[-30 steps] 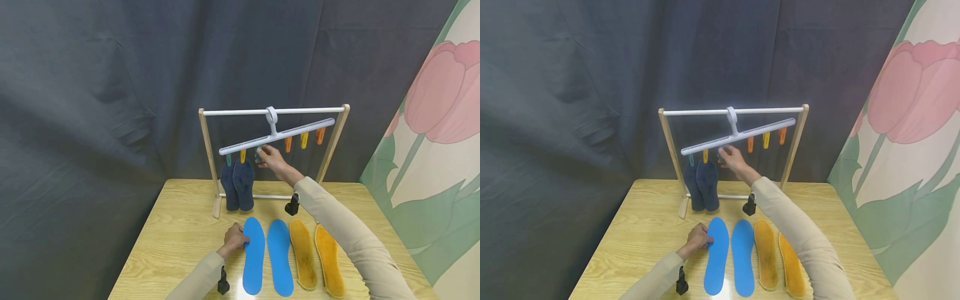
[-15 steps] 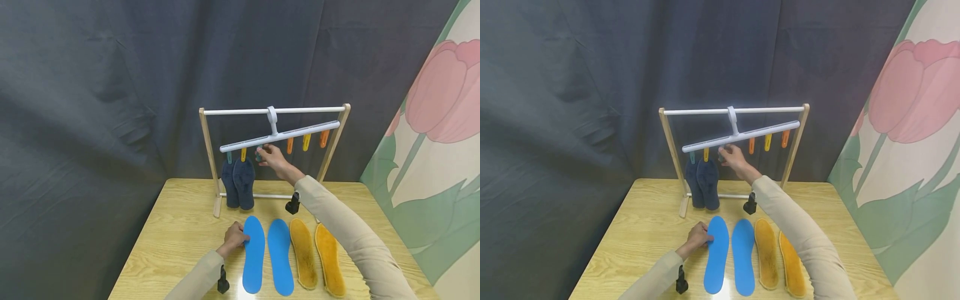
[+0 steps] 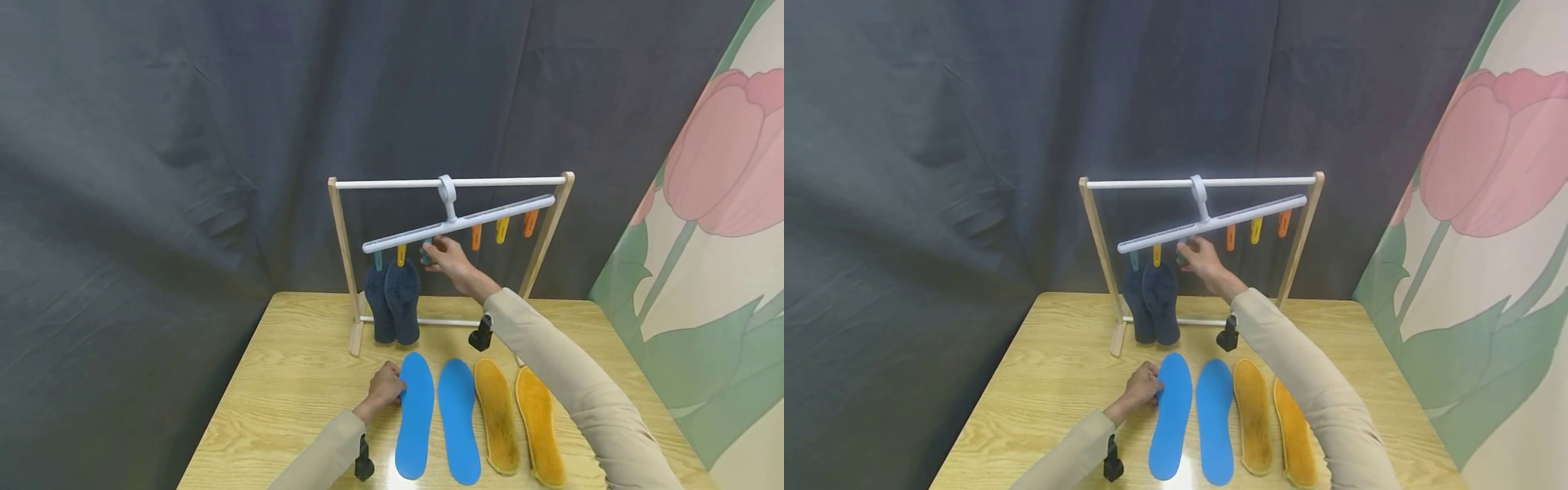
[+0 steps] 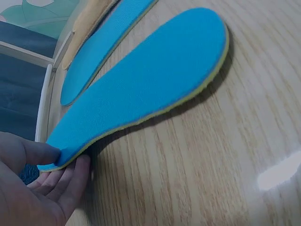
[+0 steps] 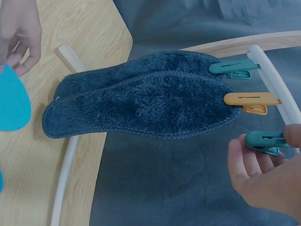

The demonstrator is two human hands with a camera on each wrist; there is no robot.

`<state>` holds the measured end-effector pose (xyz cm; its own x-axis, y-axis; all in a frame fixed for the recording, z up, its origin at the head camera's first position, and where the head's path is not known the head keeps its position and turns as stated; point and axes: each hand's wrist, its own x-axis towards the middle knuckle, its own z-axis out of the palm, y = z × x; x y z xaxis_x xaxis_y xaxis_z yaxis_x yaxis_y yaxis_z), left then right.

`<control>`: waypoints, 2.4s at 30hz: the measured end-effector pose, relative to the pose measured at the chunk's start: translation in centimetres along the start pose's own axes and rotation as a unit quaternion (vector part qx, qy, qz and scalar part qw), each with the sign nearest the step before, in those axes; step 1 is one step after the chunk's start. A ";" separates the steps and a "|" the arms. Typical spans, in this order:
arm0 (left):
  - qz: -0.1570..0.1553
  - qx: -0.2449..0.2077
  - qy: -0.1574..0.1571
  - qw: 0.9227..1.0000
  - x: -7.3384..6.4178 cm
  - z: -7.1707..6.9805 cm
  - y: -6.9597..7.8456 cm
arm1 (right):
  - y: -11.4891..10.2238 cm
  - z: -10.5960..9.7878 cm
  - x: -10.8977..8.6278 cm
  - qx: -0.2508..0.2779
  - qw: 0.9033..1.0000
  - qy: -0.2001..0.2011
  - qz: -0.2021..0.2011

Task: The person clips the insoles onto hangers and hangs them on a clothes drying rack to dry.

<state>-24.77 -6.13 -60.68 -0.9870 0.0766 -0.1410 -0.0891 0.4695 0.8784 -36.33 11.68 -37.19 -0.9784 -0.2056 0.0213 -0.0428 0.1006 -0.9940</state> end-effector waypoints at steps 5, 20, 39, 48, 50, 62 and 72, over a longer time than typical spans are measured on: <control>0.012 -0.022 -0.007 1.000 0.2 0.0 0.3 | -0.2 -0.2 0.0 -0.011 1.000 -0.002 -0.006; 0.011 -0.072 -0.009 0.997 1.3 0.2 1.3 | -0.3 -0.6 0.6 -0.012 1.000 0.008 -0.017; 0.012 -0.085 0.000 0.996 1.3 -0.3 2.6 | -0.1 -0.8 0.6 -0.014 1.000 0.007 -0.015; 0.038 -0.097 0.012 0.994 1.6 -0.8 3.6 | -0.3 -1.1 0.4 -0.029 0.999 0.009 -0.020; 0.036 -0.105 0.011 0.994 1.8 -0.9 3.8 | -0.3 -1.2 0.4 -0.037 0.999 0.009 -0.019; 0.044 -0.161 0.015 0.986 2.9 -2.1 6.1 | -0.7 -1.1 0.2 -0.055 0.998 0.028 -0.019; 0.051 -0.161 0.016 0.986 3.3 -2.9 6.9 | -0.1 -1.2 0.4 -0.062 0.997 0.035 -0.027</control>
<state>-29.04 -5.18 -53.78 -0.9963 0.0787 -0.0346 -0.0218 0.1573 0.9873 -36.93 12.78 -36.93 -0.9854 -0.1465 0.0872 -0.1174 0.2124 -0.9701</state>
